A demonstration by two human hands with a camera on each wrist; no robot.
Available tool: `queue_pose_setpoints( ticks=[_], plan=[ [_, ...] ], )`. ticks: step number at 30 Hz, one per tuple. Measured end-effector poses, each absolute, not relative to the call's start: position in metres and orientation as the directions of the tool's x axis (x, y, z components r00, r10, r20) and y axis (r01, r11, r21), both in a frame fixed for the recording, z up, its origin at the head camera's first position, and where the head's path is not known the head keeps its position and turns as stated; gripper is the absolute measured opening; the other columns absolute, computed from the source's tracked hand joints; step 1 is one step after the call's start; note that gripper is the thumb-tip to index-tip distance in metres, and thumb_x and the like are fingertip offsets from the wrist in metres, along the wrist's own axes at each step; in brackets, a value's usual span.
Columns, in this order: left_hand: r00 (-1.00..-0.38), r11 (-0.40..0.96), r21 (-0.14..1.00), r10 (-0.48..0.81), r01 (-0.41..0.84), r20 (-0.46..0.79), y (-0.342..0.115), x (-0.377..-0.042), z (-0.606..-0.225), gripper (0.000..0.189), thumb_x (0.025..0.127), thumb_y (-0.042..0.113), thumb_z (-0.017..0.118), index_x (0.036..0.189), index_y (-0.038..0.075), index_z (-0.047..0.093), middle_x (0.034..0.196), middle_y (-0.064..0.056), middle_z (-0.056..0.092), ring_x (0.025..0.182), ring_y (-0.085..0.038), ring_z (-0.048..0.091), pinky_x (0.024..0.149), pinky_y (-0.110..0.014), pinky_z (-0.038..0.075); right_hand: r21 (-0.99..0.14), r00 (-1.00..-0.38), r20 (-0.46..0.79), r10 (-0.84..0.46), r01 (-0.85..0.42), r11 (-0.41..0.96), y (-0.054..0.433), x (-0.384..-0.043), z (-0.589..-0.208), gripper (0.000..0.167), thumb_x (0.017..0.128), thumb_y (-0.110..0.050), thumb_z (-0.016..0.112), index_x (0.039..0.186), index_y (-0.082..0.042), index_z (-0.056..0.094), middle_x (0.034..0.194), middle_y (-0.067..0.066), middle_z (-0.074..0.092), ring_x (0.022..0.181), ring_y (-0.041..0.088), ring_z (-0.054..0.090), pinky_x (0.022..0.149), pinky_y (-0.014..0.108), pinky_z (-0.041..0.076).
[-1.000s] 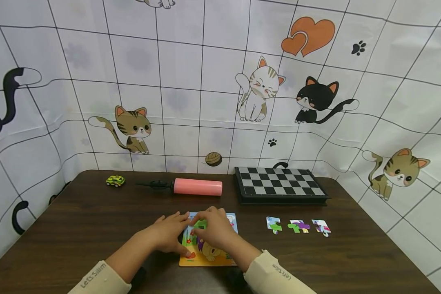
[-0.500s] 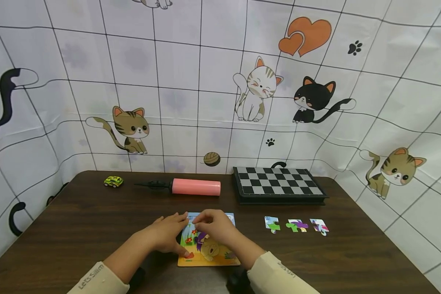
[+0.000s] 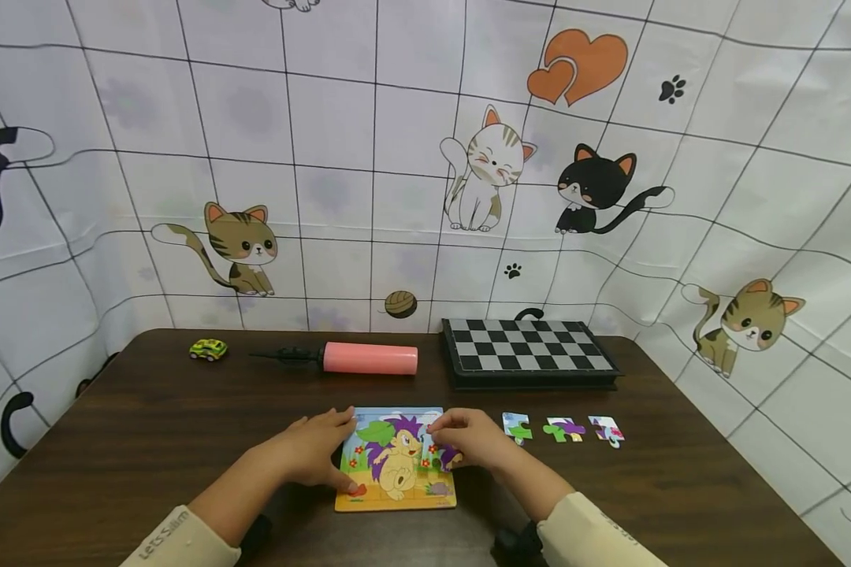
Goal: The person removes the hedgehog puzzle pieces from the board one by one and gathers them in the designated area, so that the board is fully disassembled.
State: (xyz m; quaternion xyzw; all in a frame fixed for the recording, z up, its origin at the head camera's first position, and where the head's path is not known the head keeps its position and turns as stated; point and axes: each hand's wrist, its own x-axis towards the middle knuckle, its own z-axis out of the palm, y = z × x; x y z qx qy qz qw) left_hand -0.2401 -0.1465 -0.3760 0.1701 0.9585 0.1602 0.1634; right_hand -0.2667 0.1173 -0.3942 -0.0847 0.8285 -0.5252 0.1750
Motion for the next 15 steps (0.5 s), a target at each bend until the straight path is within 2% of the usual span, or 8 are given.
queue_pose_setpoints(
  ticks=[7,15],
  plan=[
    [-0.889,0.890,0.370,0.375,0.266,-0.263,-0.148,-0.241,-0.376,0.093,0.076,0.046,0.083,0.147,-0.001,0.045,0.158,-0.018,0.032,0.146,-0.043,0.025,0.112,-0.068,0.019,-0.885,-0.935,-0.200,-0.293,0.045,0.464,0.160,-0.261,-0.384,0.019,0.094,-0.018,0.065,0.104,-0.002,0.069,0.094,0.006,0.068,0.080,0.018,0.059,0.067,0.033,0.057],
    [-0.886,0.893,0.370,0.368,0.254,-0.281,-0.145,-0.242,-0.373,0.094,0.076,0.046,0.084,0.147,-0.001,0.045,0.158,-0.018,0.032,0.146,-0.043,0.024,0.111,-0.068,0.021,-0.846,-0.930,-0.142,-0.339,-0.064,0.529,0.209,-0.254,-0.384,0.017,0.096,-0.014,0.063,0.102,0.001,0.067,0.088,0.004,0.067,0.073,0.017,0.055,0.060,0.032,0.050]
  ],
)
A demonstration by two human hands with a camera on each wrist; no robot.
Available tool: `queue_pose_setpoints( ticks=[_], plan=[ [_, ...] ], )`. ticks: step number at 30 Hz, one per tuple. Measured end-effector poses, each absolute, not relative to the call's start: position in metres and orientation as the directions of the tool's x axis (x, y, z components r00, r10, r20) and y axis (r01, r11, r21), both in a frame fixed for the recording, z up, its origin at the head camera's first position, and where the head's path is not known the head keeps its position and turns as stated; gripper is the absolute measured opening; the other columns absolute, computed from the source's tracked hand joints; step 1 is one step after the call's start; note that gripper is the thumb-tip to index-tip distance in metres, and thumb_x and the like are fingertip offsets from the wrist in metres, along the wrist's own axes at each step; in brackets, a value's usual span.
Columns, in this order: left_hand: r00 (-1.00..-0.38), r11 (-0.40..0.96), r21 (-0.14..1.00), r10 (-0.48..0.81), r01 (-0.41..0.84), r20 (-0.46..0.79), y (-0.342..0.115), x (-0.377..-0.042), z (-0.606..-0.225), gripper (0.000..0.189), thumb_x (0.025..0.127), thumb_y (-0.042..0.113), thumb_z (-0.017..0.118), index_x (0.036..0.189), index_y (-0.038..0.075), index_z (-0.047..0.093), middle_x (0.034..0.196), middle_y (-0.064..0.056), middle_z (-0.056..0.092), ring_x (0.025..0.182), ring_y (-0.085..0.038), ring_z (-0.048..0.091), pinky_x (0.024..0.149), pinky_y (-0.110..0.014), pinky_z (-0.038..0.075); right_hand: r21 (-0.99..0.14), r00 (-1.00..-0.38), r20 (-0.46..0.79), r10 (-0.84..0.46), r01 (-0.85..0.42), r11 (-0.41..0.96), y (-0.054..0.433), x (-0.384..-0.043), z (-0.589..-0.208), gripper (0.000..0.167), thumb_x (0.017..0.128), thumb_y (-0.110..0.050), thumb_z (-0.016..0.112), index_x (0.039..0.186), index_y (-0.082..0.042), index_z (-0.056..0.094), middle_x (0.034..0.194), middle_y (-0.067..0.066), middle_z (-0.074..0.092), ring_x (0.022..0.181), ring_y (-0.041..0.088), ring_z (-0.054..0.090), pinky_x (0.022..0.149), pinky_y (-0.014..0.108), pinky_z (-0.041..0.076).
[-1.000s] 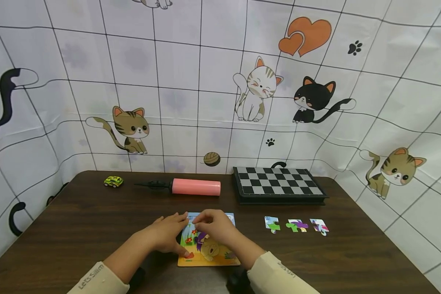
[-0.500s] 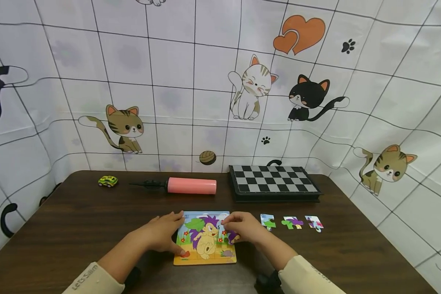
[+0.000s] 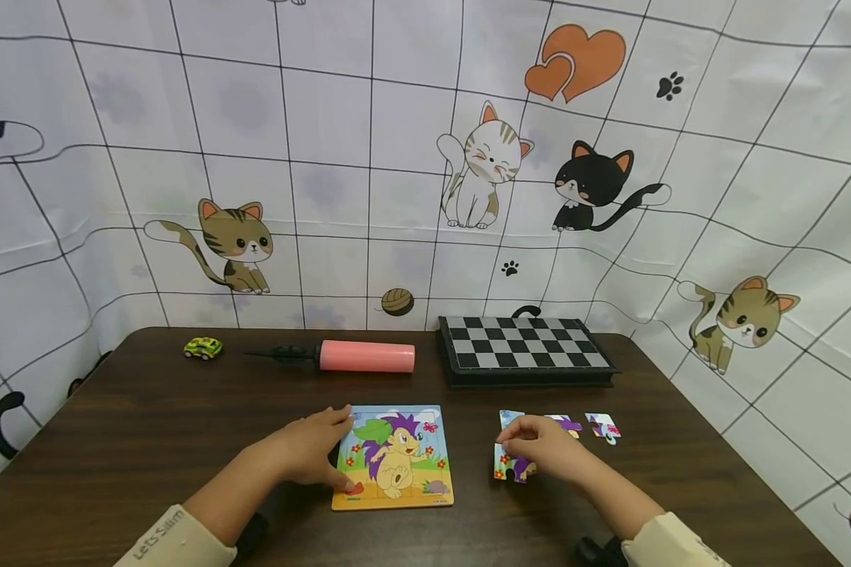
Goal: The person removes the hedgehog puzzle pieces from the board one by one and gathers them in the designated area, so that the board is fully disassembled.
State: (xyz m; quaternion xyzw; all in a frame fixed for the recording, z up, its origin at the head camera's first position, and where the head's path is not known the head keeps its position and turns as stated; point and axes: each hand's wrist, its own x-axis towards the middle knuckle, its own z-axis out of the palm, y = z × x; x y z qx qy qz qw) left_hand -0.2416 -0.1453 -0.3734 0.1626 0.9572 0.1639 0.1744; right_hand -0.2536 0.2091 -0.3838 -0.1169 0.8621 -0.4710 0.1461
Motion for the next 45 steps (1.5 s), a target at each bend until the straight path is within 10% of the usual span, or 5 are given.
queue_pose_setpoints(
  ticks=[33,45],
  plan=[
    [-0.888,0.897,0.373,0.356,0.237,-0.291,-0.148,-0.243,-0.374,0.094,0.075,0.046,0.084,0.148,0.001,0.045,0.158,-0.017,0.032,0.146,-0.042,0.024,0.113,-0.063,0.024,-0.684,-0.965,-0.017,-0.262,-0.180,0.707,0.197,-0.258,-0.382,0.017,0.096,-0.023,0.065,0.100,-0.008,0.073,0.088,-0.001,0.070,0.075,0.015,0.057,0.065,0.032,0.048],
    [-0.886,0.893,0.378,0.365,0.246,-0.287,-0.146,-0.243,-0.374,0.094,0.075,0.046,0.084,0.148,0.001,0.044,0.158,-0.017,0.032,0.146,-0.042,0.024,0.112,-0.065,0.023,-0.607,-0.910,-0.009,-0.414,-0.324,0.726,0.132,-0.266,-0.382,0.017,0.090,-0.022,0.074,0.106,-0.017,0.074,0.112,0.001,0.063,0.106,0.024,0.055,0.094,0.050,0.048]
  ],
)
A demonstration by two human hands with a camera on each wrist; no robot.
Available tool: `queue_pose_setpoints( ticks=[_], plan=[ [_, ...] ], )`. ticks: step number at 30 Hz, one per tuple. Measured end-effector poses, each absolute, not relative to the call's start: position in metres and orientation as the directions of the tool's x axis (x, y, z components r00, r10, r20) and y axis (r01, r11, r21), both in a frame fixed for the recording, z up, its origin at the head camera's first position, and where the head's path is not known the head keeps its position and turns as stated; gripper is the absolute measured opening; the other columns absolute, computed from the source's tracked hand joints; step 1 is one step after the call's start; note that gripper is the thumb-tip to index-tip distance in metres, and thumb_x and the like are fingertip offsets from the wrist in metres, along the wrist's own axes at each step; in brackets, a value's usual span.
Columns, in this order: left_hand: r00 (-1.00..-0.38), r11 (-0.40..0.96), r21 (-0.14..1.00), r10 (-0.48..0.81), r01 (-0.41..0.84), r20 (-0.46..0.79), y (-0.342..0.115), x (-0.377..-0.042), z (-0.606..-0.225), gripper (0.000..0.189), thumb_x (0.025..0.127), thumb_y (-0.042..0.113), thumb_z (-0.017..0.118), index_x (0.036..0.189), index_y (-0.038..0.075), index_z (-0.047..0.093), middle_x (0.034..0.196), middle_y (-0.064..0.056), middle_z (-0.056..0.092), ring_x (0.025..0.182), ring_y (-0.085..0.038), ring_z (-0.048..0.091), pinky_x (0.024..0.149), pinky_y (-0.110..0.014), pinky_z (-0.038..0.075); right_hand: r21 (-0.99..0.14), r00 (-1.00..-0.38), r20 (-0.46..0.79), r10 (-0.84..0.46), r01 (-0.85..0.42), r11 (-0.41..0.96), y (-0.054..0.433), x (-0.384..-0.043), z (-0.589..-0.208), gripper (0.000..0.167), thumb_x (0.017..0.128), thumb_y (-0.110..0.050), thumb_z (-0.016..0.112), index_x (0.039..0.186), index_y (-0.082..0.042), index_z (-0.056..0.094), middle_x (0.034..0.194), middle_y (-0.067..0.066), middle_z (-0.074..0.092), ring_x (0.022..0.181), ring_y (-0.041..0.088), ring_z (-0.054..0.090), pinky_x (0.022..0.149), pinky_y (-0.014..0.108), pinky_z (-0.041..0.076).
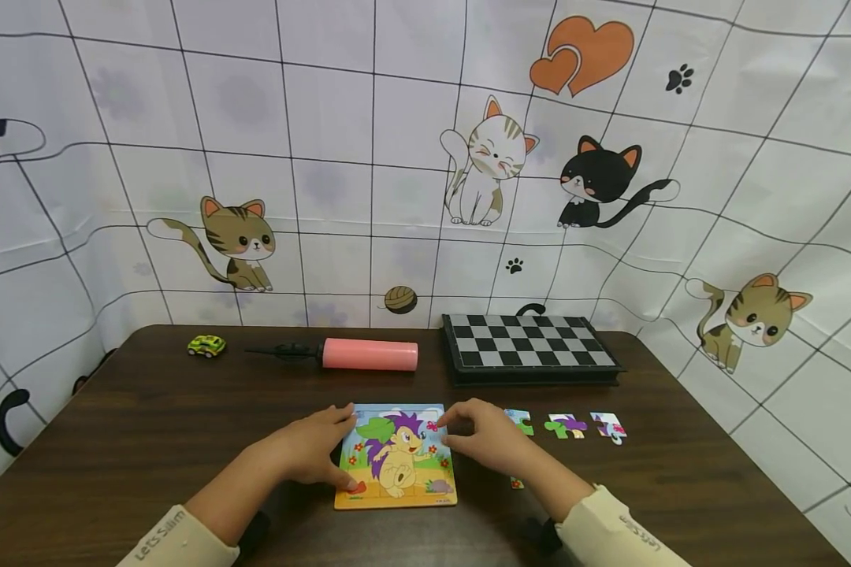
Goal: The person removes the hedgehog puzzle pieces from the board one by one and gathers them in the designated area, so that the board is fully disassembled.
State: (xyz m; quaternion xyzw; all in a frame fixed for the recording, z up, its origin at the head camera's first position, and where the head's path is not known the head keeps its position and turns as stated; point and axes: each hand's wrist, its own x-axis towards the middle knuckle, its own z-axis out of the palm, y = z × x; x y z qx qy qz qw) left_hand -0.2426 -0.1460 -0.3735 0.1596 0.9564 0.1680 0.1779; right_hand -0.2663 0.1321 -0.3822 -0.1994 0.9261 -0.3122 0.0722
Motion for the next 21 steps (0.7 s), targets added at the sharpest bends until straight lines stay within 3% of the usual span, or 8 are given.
queue_pose_setpoints(
  ticks=[3,6,9,15,21],
  plan=[
    [-0.884,0.891,0.382,0.368,0.247,-0.287,-0.147,-0.243,-0.374,0.094,0.076,0.046,0.083,0.148,0.001,0.044,0.158,-0.016,0.032,0.146,-0.042,0.024,0.112,-0.064,0.023,-0.511,-0.885,-0.007,-0.466,-0.398,0.762,0.116,-0.267,-0.385,0.033,0.084,-0.030,0.080,0.115,-0.021,0.073,0.128,0.008,0.056,0.121,0.033,0.045,0.100,0.058,0.039],
    [-0.884,0.890,0.383,0.370,0.248,-0.286,-0.147,-0.243,-0.374,0.094,0.076,0.047,0.083,0.148,0.000,0.044,0.158,-0.017,0.032,0.146,-0.042,0.024,0.112,-0.064,0.024,-0.431,-0.872,-0.037,-0.488,-0.427,0.795,0.100,-0.267,-0.384,0.051,0.077,-0.038,0.084,0.124,-0.024,0.070,0.135,0.011,0.050,0.124,0.035,0.039,0.100,0.060,0.036],
    [-0.885,0.889,0.381,0.371,0.253,-0.279,-0.148,-0.243,-0.375,0.094,0.076,0.047,0.083,0.148,0.000,0.044,0.158,-0.017,0.032,0.146,-0.042,0.025,0.112,-0.065,0.024,-0.425,-0.866,-0.076,-0.494,-0.420,0.801,0.087,-0.268,-0.382,0.057,0.075,-0.038,0.086,0.128,-0.023,0.069,0.128,0.010,0.049,0.115,0.030,0.042,0.095,0.053,0.044],
    [-0.883,0.880,0.391,0.387,0.269,-0.265,-0.149,-0.242,-0.377,0.093,0.076,0.046,0.083,0.147,0.000,0.045,0.158,-0.017,0.032,0.145,-0.043,0.025,0.111,-0.065,0.025,-0.552,-0.882,-0.129,-0.454,-0.316,0.771,0.069,-0.270,-0.381,0.053,0.077,-0.024,0.086,0.126,-0.014,0.069,0.107,0.007,0.047,0.092,0.020,0.049,0.083,0.041,0.054],
    [-0.886,0.880,0.394,0.384,0.266,-0.260,-0.149,-0.241,-0.375,0.092,0.076,0.046,0.083,0.147,0.000,0.045,0.158,-0.017,0.033,0.146,-0.042,0.025,0.111,-0.065,0.025,-0.497,-0.901,-0.151,-0.407,-0.287,0.819,0.062,-0.271,-0.384,0.055,0.068,-0.029,0.091,0.118,-0.013,0.074,0.106,0.009,0.045,0.095,0.023,0.047,0.083,0.044,0.053]
  ],
)
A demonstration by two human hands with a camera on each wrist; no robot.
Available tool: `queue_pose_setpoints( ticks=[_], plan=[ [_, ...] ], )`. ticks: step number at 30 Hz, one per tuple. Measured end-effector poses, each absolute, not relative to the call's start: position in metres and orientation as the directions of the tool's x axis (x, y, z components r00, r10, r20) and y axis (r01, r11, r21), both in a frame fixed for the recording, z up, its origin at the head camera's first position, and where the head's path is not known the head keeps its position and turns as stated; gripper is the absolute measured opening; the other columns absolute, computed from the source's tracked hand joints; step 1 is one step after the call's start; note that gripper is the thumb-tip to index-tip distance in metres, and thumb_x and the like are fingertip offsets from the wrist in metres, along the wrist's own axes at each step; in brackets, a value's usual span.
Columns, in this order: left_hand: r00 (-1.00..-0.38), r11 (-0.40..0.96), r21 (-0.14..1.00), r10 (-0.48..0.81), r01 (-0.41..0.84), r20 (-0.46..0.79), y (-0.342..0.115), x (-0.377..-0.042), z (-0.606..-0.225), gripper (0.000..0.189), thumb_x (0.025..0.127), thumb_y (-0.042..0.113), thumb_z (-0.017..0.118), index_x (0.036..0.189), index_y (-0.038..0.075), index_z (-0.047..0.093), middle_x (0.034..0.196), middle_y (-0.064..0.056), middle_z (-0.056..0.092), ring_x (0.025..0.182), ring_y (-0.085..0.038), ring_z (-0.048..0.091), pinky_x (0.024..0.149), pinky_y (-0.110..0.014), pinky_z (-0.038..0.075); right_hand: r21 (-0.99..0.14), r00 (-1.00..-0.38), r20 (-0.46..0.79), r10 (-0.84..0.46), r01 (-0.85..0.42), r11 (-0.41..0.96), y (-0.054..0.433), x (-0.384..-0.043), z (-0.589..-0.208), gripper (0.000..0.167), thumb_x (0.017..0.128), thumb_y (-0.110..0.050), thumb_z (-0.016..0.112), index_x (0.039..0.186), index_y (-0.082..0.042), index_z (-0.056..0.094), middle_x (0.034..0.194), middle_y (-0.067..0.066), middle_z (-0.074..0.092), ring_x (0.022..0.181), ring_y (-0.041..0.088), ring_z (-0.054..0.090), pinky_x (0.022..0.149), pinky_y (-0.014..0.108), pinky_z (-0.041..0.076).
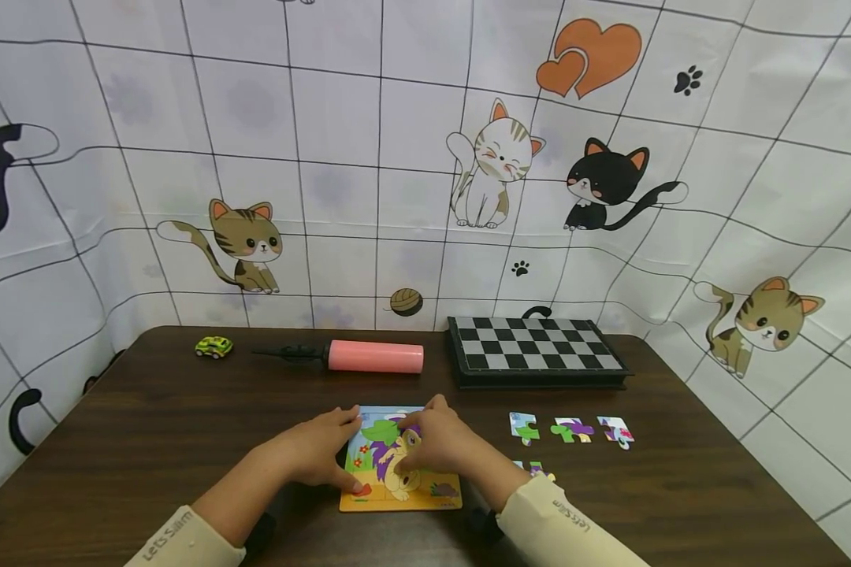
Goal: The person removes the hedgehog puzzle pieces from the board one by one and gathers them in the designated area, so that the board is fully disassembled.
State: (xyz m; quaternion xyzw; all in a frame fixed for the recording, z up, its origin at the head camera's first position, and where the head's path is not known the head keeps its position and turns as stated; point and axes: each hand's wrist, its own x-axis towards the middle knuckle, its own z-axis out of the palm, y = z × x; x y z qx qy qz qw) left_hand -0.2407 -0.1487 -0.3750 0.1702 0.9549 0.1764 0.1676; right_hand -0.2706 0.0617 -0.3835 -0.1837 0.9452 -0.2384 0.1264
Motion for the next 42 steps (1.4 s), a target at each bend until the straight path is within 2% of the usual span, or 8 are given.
queue_pose_setpoints(
  ticks=[7,16,21,23,26,32,36,42],
  plan=[
    [-0.886,0.878,0.394,0.388,0.272,-0.254,-0.148,-0.240,-0.374,0.092,0.076,0.045,0.084,0.147,-0.001,0.045,0.158,-0.017,0.033,0.145,-0.042,0.026,0.112,-0.064,0.026,-0.483,-0.911,-0.155,-0.381,-0.267,0.834,0.059,-0.269,-0.380,0.051,0.066,-0.029,0.093,0.110,-0.014,0.072,0.113,0.012,0.048,0.103,0.029,0.046,0.089,0.052,0.053],
    [-0.881,0.878,0.395,0.391,0.271,-0.264,-0.148,-0.240,-0.375,0.093,0.077,0.045,0.083,0.147,-0.001,0.044,0.158,-0.017,0.032,0.146,-0.042,0.025,0.111,-0.064,0.027,-0.545,-0.914,-0.139,-0.382,-0.252,0.799,0.059,-0.269,-0.380,0.053,0.066,-0.024,0.093,0.109,-0.016,0.064,0.109,0.009,0.053,0.102,0.028,0.050,0.088,0.054,0.052],
    [-0.882,0.877,0.397,0.392,0.272,-0.261,-0.148,-0.240,-0.375,0.093,0.077,0.045,0.084,0.147,-0.002,0.044,0.158,-0.017,0.032,0.146,-0.042,0.025,0.111,-0.063,0.027,-0.649,-0.912,-0.087,-0.400,-0.253,0.718,0.063,-0.268,-0.384,0.034,0.080,-0.017,0.084,0.106,-0.016,0.061,0.106,0.007,0.064,0.097,0.025,0.059,0.088,0.049,0.053],
    [-0.882,0.877,0.395,0.392,0.273,-0.262,-0.148,-0.240,-0.375,0.093,0.077,0.045,0.084,0.147,-0.001,0.044,0.158,-0.017,0.032,0.146,-0.042,0.025,0.111,-0.063,0.027,-0.694,-0.915,-0.070,-0.398,-0.242,0.678,0.064,-0.268,-0.385,0.024,0.088,-0.015,0.077,0.105,-0.016,0.061,0.102,0.006,0.066,0.092,0.023,0.061,0.086,0.046,0.054],
    [-0.882,0.878,0.392,0.392,0.273,-0.264,-0.148,-0.241,-0.375,0.094,0.077,0.045,0.084,0.148,-0.001,0.043,0.158,-0.017,0.031,0.146,-0.042,0.025,0.112,-0.063,0.027,-0.730,-0.922,-0.050,-0.384,-0.229,0.644,0.065,-0.267,-0.387,0.015,0.093,-0.012,0.070,0.105,-0.016,0.062,0.096,0.003,0.066,0.084,0.020,0.060,0.078,0.042,0.055],
    [-0.881,0.879,0.392,0.390,0.271,-0.266,-0.149,-0.242,-0.375,0.094,0.077,0.045,0.084,0.148,-0.001,0.043,0.159,-0.016,0.031,0.146,-0.041,0.025,0.112,-0.063,0.027,-0.774,-0.934,-0.046,-0.353,-0.190,0.604,0.068,-0.268,-0.390,0.014,0.092,-0.010,0.069,0.106,-0.011,0.068,0.084,0.001,0.063,0.072,0.017,0.056,0.063,0.031,0.049],
    [-0.882,0.882,0.391,0.385,0.265,-0.272,-0.148,-0.242,-0.375,0.094,0.077,0.045,0.084,0.148,0.000,0.043,0.159,-0.016,0.031,0.146,-0.041,0.024,0.112,-0.063,0.027,-0.819,-0.936,-0.052,-0.347,-0.159,0.551,0.072,-0.271,-0.391,0.014,0.094,-0.012,0.068,0.107,-0.008,0.071,0.081,0.002,0.062,0.068,0.016,0.054,0.057,0.028,0.045],
    [-0.882,0.883,0.387,0.384,0.265,-0.272,-0.148,-0.241,-0.376,0.094,0.077,0.045,0.084,0.148,0.000,0.043,0.159,-0.016,0.031,0.146,-0.041,0.024,0.111,-0.063,0.027,-0.902,-0.936,-0.105,-0.336,-0.052,0.428,0.081,-0.274,-0.395,0.019,0.096,-0.014,0.065,0.112,-0.005,0.070,0.089,0.007,0.066,0.074,0.017,0.065,0.060,0.030,0.055]
  ],
)
